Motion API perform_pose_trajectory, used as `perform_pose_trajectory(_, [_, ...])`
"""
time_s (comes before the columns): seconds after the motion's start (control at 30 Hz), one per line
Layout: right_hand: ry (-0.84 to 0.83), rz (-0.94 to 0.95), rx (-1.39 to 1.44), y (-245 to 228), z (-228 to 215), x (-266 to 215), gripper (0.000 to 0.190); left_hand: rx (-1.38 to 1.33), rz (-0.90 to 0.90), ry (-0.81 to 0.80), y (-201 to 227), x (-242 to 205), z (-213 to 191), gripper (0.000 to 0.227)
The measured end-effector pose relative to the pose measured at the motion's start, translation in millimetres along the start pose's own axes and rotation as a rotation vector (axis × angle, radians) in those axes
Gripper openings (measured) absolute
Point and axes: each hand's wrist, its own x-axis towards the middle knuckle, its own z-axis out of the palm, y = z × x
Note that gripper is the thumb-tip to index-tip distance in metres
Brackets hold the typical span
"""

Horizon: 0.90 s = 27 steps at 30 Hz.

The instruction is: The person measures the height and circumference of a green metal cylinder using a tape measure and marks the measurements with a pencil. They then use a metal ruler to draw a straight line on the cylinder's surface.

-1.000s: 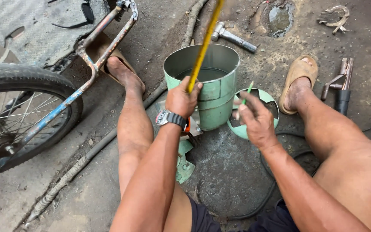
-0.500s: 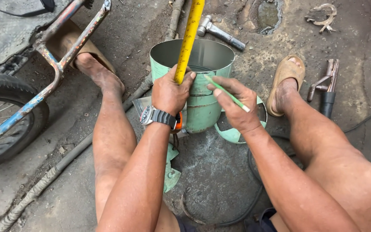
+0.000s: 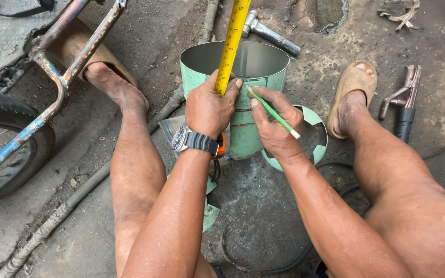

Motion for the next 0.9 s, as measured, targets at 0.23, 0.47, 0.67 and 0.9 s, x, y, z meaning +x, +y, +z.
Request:
perform_pose_trajectory(0.23, [0.0,-0.019,-0.069,1,0,5,0.015,-0.009,-0.008,-0.009,-1,1,-1,0.02])
perform_pose_trajectory(0.47, [0.011,-0.06,-0.15,-4,2,8,0.014,-0.008,-0.013,-0.006,-3,1,-1,0.022])
perform_pose_trajectory(0.67, [-0.01,-0.122,-0.208,-5,3,10,0.013,-0.015,-0.017,0.002,-3,1,-2,0.022])
perform_pose_trajectory(0.9, [-0.054,-0.17,-0.21,-12,3,15,0.013,-0.01,-0.025,-0.003,-3,1,-4,0.023])
